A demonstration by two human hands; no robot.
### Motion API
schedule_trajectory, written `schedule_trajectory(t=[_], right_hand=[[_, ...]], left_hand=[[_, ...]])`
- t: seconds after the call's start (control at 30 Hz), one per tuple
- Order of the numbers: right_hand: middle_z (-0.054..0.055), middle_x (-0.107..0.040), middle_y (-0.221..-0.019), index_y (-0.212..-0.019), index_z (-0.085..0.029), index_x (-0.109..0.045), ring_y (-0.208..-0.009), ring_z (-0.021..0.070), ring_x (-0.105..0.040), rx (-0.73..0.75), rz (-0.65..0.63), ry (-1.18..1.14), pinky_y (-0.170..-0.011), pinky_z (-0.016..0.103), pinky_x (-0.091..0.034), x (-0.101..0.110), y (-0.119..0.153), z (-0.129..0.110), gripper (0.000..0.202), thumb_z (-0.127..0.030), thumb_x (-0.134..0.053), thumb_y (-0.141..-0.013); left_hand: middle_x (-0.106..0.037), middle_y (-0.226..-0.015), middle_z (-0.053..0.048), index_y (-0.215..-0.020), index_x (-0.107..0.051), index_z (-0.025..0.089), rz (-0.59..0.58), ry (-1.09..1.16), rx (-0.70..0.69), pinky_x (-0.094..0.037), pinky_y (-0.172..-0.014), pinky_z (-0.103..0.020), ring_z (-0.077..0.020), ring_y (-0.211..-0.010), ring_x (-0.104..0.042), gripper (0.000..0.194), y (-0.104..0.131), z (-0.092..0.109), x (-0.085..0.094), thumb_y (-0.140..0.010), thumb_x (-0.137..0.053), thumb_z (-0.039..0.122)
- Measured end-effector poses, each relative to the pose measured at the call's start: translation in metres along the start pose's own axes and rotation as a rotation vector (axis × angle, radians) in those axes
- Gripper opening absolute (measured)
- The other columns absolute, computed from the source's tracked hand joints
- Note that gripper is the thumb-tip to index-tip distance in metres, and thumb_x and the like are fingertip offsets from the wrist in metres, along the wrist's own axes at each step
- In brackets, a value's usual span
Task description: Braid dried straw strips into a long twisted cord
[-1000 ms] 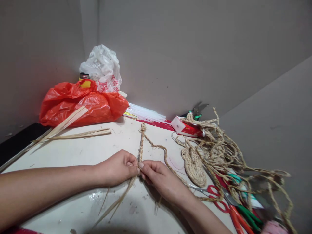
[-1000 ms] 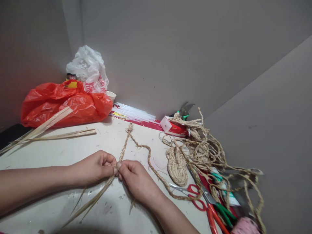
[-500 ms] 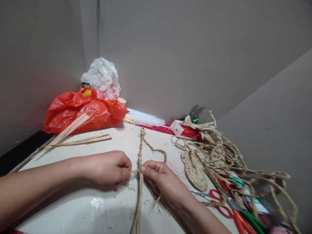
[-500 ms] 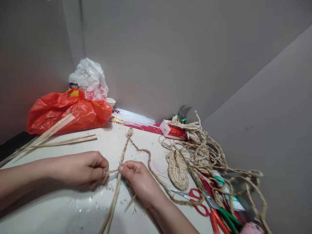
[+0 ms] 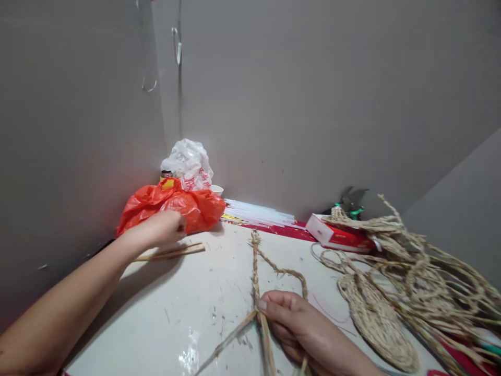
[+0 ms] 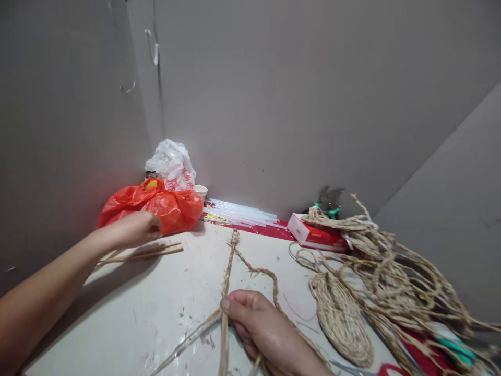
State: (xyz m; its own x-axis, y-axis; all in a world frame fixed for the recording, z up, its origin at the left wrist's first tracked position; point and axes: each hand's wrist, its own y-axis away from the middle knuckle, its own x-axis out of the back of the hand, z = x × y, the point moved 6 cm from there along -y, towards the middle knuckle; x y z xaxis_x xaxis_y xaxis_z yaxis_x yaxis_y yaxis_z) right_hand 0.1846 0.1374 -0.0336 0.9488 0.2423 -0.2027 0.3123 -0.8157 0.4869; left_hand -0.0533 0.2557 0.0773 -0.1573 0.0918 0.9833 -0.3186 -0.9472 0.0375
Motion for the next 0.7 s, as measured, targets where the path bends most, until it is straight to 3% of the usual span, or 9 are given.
schedule_trajectory(t=[0.13, 0.27, 0.37, 0.5, 0.6, 0.7], right_hand=[[-0.012, -0.026, -0.039, -0.064, -0.019, -0.045, -0.035, 0.0026, -0.011, 0.000, -0.015, 0.004, -0.035, 0.019, -0.008, 0.000, -0.002, 0.002, 0.035, -0.046, -0.067, -0.069], [-0.012, -0.026, -0.040, -0.066, -0.019, -0.045, -0.036, 0.0028, -0.011, 0.002, -0.029, 0.005, -0.036, 0.020, -0.008, 0.001, -0.002, 0.003, 0.034, -0.045, -0.066, -0.071], [-0.012, -0.025, -0.041, -0.066, -0.019, -0.045, -0.036, 0.0027, -0.010, 0.005, -0.029, 0.012, -0.037, 0.020, -0.007, 0.002, -0.002, 0.004, 0.034, -0.046, -0.064, -0.073], [-0.012, -0.025, -0.041, -0.066, -0.019, -0.044, -0.036, 0.0029, -0.011, -0.003, -0.045, 0.031, -0.037, 0.021, -0.006, 0.002, -0.004, 0.006, 0.036, -0.048, -0.064, -0.072], [-0.012, -0.025, -0.041, -0.065, -0.019, -0.044, -0.036, 0.0032, -0.010, -0.011, -0.047, 0.047, -0.037, 0.021, -0.005, 0.001, -0.005, 0.006, 0.038, -0.051, -0.064, -0.070], [-0.012, -0.025, -0.040, -0.066, -0.020, -0.044, -0.036, 0.0033, -0.011, -0.019, -0.043, 0.068, -0.037, 0.022, -0.006, 0.001, -0.005, 0.006, 0.039, -0.053, -0.064, -0.069]], left_hand=[[-0.058, -0.060, -0.003, -0.061, -0.060, 0.019, 0.004, -0.001, 0.006, -0.023, -0.052, -0.026, -0.0132, -0.052, -0.042, 0.019, -0.006, 0.000, -0.019, -0.066, -0.057, 0.037], [-0.058, -0.059, -0.005, -0.059, -0.060, 0.019, 0.013, -0.001, -0.017, -0.024, -0.053, -0.027, -0.0148, -0.053, -0.044, 0.021, -0.008, 0.005, -0.025, -0.066, -0.059, 0.039], [-0.058, -0.059, -0.004, -0.060, -0.060, 0.019, 0.086, -0.003, -0.011, -0.024, -0.053, -0.027, -0.0137, -0.053, -0.044, 0.018, -0.006, 0.002, -0.010, -0.069, -0.056, 0.034], [-0.061, -0.067, -0.005, -0.066, -0.059, 0.019, 0.243, -0.106, 0.125, -0.026, -0.054, -0.027, -0.0143, -0.058, -0.049, 0.021, 0.001, -0.021, 0.033, -0.075, -0.047, 0.033], [-0.062, -0.071, -0.008, -0.065, -0.059, 0.019, 0.173, -0.206, 0.269, -0.027, -0.056, -0.027, -0.0175, -0.062, -0.052, 0.028, 0.004, -0.045, 0.046, -0.073, -0.050, 0.044], [-0.063, -0.075, -0.011, -0.065, -0.060, 0.018, 0.067, -0.233, 0.318, -0.030, -0.057, -0.027, -0.0204, -0.065, -0.054, 0.029, 0.001, -0.060, 0.036, -0.068, -0.054, 0.046]])
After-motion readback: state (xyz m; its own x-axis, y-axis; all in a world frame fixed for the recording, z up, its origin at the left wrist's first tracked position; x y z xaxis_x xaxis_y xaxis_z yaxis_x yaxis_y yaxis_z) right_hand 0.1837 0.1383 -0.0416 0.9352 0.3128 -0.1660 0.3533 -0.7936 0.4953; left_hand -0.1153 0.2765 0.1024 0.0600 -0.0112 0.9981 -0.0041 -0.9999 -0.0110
